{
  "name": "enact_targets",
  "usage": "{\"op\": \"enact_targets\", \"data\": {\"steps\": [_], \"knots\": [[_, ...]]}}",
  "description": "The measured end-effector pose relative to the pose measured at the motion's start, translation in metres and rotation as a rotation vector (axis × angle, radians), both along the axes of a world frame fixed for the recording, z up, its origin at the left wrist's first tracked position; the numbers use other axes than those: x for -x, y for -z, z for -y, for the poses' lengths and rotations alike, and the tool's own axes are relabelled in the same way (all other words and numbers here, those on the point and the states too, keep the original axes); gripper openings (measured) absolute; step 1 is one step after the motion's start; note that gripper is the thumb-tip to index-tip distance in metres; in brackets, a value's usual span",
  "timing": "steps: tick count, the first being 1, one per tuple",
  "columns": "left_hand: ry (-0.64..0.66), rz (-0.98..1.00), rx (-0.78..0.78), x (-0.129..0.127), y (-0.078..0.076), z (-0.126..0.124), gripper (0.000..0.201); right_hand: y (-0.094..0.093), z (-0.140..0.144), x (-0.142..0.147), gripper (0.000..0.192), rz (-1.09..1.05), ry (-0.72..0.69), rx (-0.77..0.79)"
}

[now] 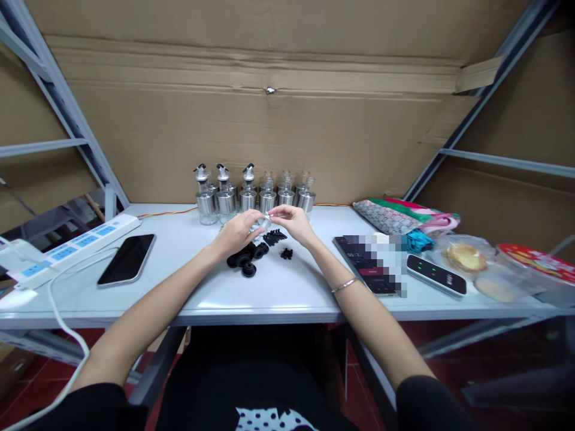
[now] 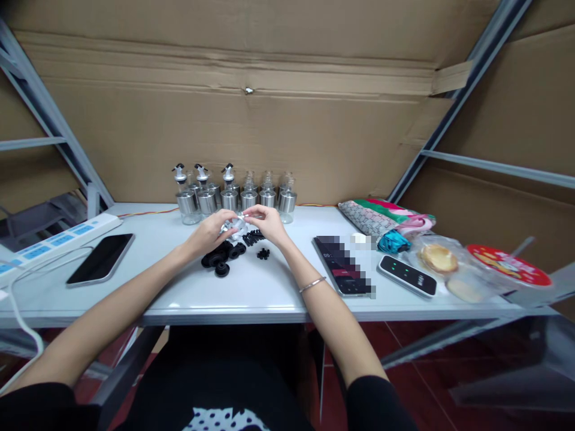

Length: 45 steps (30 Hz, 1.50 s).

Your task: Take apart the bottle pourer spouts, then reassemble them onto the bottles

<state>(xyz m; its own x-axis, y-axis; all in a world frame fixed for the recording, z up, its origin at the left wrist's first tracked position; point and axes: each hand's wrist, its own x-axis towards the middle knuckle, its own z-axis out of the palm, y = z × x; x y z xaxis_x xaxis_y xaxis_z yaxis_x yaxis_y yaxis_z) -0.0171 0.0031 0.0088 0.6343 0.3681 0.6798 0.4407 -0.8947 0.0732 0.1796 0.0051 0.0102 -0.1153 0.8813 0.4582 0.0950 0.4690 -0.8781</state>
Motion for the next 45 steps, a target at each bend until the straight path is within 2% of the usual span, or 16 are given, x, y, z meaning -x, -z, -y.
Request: {"op": "enact_targets", "data": {"steps": [4, 13, 16, 19, 22, 24, 30, 40, 45], "knots": [[-0.008, -0.067, -0.011, 0.0, 0.001, 0.0, 0.034, 0.0, 0.001, 0.0, 0.022, -0.018, -0.021, 0.033], [-0.041, -0.186, 0.026, -0.001, 0.004, -0.004, 0.026, 0.001, 0.0, -0.001, 0.024, 0.024, -0.002, 0.034], [-0.046, -0.195, 0.048, 0.0, 0.002, -0.003, 0.025, -0.002, -0.002, -0.008, 0.017, 0.142, 0.068, -0.003], [-0.051, -0.197, 0.059, 0.0, 0.001, -0.002, 0.025, -0.004, -0.002, -0.018, 0.012, 0.408, 0.136, -0.016], [-0.052, -0.206, 0.062, 0.0, 0.001, -0.001, 0.026, -0.005, -0.002, -0.029, 0.01, 0.676, 0.048, 0.086], [-0.048, -0.216, 0.063, 0.0, 0.001, -0.001, 0.026, -0.004, -0.003, -0.035, 0.01, 0.78, -0.036, 0.16], [-0.038, -0.219, 0.063, 0.0, 0.001, -0.001, 0.025, 0.003, -0.007, -0.045, 0.01, 0.835, -0.193, 0.277], [-0.031, -0.226, 0.06, 0.0, 0.0, 0.001, 0.024, 0.004, -0.007, -0.045, 0.017, 0.862, -0.194, 0.293], [-0.036, -0.224, 0.046, 0.0, 0.001, 0.0, 0.025, 0.002, -0.006, -0.045, 0.014, 0.91, -0.177, 0.324]]}}
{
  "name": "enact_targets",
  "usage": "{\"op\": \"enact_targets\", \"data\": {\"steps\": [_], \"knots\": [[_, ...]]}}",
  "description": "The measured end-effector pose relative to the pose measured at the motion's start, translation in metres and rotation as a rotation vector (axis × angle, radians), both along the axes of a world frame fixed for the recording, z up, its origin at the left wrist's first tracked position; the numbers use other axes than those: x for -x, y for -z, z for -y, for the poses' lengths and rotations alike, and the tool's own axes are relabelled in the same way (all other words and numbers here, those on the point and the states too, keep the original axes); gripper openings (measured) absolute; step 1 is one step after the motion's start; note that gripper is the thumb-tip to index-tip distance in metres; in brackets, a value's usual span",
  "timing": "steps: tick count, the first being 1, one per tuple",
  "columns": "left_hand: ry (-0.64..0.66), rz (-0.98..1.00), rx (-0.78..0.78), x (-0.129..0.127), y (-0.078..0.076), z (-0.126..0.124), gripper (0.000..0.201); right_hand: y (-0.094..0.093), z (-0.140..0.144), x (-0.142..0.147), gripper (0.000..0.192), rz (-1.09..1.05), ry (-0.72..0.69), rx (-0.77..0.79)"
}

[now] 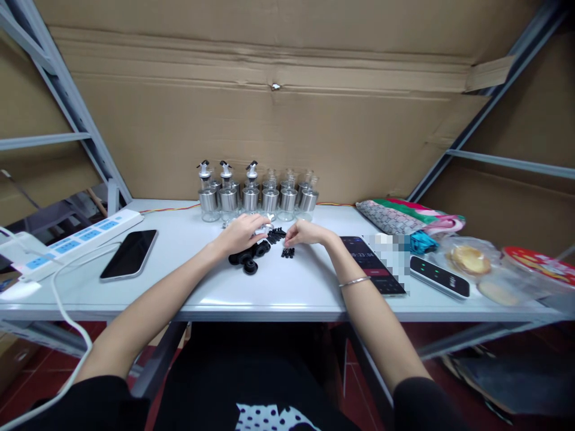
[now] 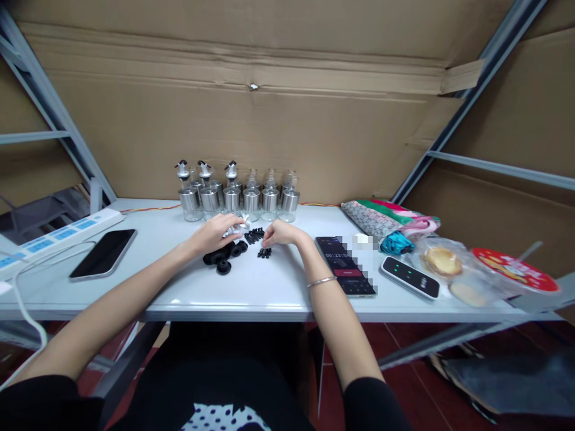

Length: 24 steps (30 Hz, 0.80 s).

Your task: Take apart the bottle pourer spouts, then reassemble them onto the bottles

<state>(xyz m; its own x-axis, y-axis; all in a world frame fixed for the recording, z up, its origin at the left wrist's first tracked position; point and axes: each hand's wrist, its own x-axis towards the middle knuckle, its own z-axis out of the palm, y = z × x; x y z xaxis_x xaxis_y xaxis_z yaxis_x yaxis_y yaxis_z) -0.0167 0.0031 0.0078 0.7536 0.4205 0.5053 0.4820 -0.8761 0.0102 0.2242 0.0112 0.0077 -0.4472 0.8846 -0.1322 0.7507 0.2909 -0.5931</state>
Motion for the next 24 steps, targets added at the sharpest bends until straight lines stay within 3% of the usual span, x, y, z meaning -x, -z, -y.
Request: {"op": "enact_targets", "data": {"steps": [11, 18, 24], "knots": [[0.002, -0.001, -0.012, 0.0005, 0.0006, 0.0, 0.025, -0.0023, 0.0037, 0.0054, 0.023, 0.048, 0.015, 0.046], [0.002, -0.003, -0.01, 0.0006, 0.0018, -0.001, 0.026, 0.0022, 0.0, 0.0063, 0.018, 0.037, 0.006, -0.064], [0.012, -0.004, -0.009, 0.0005, 0.0025, -0.0013, 0.026, 0.0031, 0.0006, 0.0068, 0.02, -0.05, -0.065, 0.074]]}}
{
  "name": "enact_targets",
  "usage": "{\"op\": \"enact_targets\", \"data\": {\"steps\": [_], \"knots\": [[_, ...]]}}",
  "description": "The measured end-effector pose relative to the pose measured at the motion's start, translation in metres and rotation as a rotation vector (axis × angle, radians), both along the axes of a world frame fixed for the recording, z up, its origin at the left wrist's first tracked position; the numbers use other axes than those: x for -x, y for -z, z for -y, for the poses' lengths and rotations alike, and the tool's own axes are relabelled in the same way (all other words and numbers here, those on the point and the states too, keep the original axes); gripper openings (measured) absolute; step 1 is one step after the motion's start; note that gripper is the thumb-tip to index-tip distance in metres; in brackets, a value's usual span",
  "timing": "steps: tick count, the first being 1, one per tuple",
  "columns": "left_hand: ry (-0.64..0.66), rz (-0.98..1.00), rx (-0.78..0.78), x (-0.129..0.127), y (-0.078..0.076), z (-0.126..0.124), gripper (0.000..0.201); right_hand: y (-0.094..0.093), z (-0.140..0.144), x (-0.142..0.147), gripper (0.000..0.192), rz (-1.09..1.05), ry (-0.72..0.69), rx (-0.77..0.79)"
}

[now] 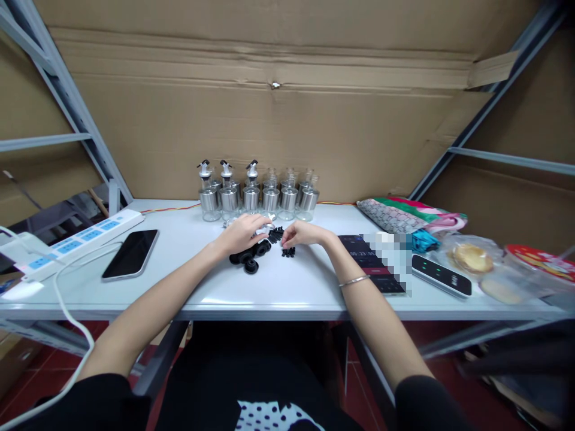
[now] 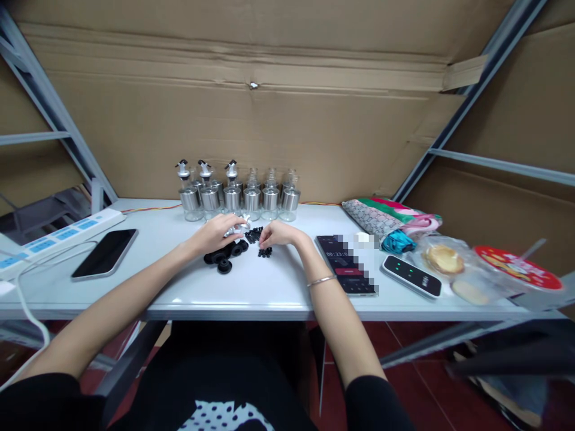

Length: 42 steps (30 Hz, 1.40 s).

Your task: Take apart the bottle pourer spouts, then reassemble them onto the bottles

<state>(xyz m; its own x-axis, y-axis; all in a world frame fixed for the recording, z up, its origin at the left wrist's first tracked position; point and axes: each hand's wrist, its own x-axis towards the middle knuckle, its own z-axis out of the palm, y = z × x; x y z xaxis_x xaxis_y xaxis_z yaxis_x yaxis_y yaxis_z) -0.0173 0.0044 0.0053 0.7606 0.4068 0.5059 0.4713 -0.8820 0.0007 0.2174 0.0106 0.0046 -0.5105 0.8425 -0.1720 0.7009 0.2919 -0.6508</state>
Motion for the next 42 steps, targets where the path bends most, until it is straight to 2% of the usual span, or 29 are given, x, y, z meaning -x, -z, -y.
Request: {"op": "enact_targets", "data": {"steps": [15, 26, 34, 42], "knots": [[0.005, -0.002, -0.004, -0.001, -0.001, 0.001, 0.025, 0.003, -0.003, -0.005, 0.03, -0.094, -0.002, 0.081], [0.006, -0.002, -0.001, 0.0, 0.0, -0.001, 0.027, 0.001, 0.001, 0.0, 0.036, -0.055, -0.016, 0.021], [-0.004, -0.012, 0.015, -0.001, -0.001, 0.001, 0.027, 0.0, 0.006, 0.011, 0.028, 0.109, 0.034, -0.097], [-0.002, -0.008, 0.0, -0.001, 0.0, 0.0, 0.027, -0.001, 0.008, 0.016, 0.01, 0.098, 0.108, -0.152]]}}
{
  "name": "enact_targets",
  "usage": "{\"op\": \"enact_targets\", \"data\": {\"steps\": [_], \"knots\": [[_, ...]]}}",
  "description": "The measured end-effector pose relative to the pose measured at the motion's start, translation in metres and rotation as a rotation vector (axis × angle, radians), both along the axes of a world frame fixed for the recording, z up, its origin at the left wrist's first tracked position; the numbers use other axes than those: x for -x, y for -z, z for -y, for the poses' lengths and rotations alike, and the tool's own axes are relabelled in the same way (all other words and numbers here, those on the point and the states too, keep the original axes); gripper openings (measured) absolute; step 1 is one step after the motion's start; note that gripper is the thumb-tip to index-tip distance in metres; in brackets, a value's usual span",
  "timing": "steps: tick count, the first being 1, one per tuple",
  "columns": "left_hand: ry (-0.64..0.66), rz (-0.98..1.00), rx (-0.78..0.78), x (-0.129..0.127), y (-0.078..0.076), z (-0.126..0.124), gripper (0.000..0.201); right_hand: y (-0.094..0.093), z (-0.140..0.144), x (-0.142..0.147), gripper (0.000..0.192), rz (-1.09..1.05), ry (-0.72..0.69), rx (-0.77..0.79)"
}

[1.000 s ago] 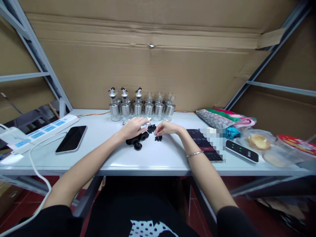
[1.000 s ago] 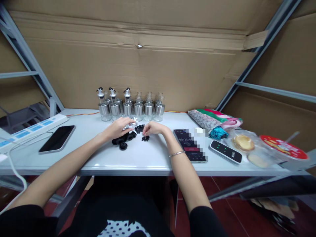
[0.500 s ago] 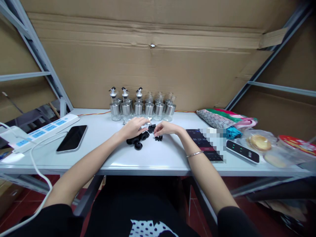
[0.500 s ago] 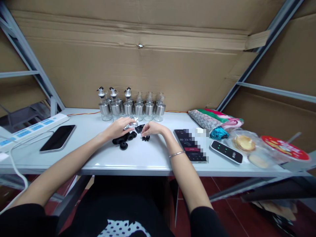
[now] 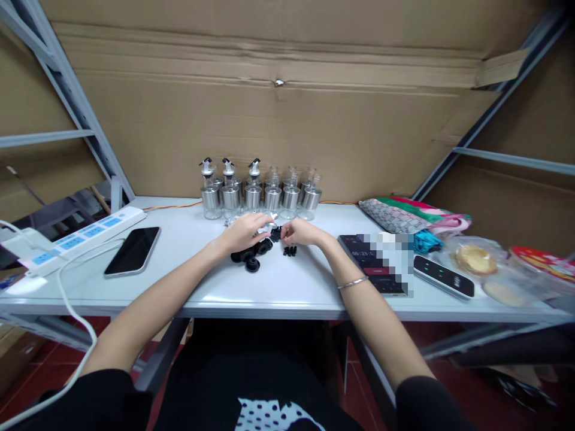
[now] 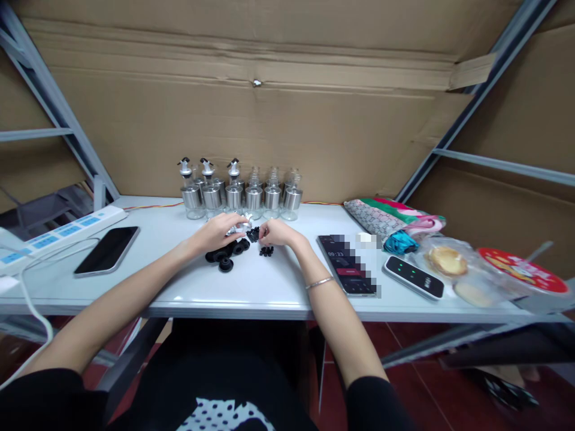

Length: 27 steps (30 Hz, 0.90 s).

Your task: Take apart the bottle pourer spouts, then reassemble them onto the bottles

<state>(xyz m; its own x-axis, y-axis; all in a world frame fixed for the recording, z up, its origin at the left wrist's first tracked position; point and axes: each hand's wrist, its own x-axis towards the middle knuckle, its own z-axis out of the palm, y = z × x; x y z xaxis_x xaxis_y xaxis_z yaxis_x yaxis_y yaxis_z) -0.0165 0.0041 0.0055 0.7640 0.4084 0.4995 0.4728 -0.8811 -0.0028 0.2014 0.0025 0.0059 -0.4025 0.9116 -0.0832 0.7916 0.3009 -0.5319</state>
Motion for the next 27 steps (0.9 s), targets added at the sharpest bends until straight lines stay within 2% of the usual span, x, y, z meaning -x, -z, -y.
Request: {"op": "enact_targets", "data": {"steps": [5, 9, 15, 20, 23, 27], "knots": [[0.007, 0.0, -0.009, -0.0004, -0.0001, 0.0003, 0.027, -0.0021, 0.0016, -0.001, 0.023, 0.044, -0.013, 0.006], [0.006, -0.004, -0.01, -0.0002, -0.0002, 0.0006, 0.026, 0.002, -0.0013, -0.0009, 0.026, 0.065, -0.032, -0.034], [0.004, -0.007, -0.001, -0.0001, -0.0003, 0.0007, 0.027, 0.0043, -0.0025, 0.0005, 0.012, 0.045, -0.022, -0.032], [0.007, -0.003, -0.004, -0.0003, -0.0004, 0.001, 0.027, 0.0017, -0.0005, 0.0012, 0.008, 0.039, -0.034, -0.047], [0.013, 0.001, -0.008, -0.0002, -0.0003, 0.0011, 0.026, -0.0005, -0.0001, 0.0014, 0.005, -0.053, -0.012, -0.096], [0.009, 0.007, -0.006, -0.0002, -0.0006, 0.0016, 0.026, -0.002, -0.0012, 0.0012, 0.007, -0.32, 0.039, -0.106]]}}
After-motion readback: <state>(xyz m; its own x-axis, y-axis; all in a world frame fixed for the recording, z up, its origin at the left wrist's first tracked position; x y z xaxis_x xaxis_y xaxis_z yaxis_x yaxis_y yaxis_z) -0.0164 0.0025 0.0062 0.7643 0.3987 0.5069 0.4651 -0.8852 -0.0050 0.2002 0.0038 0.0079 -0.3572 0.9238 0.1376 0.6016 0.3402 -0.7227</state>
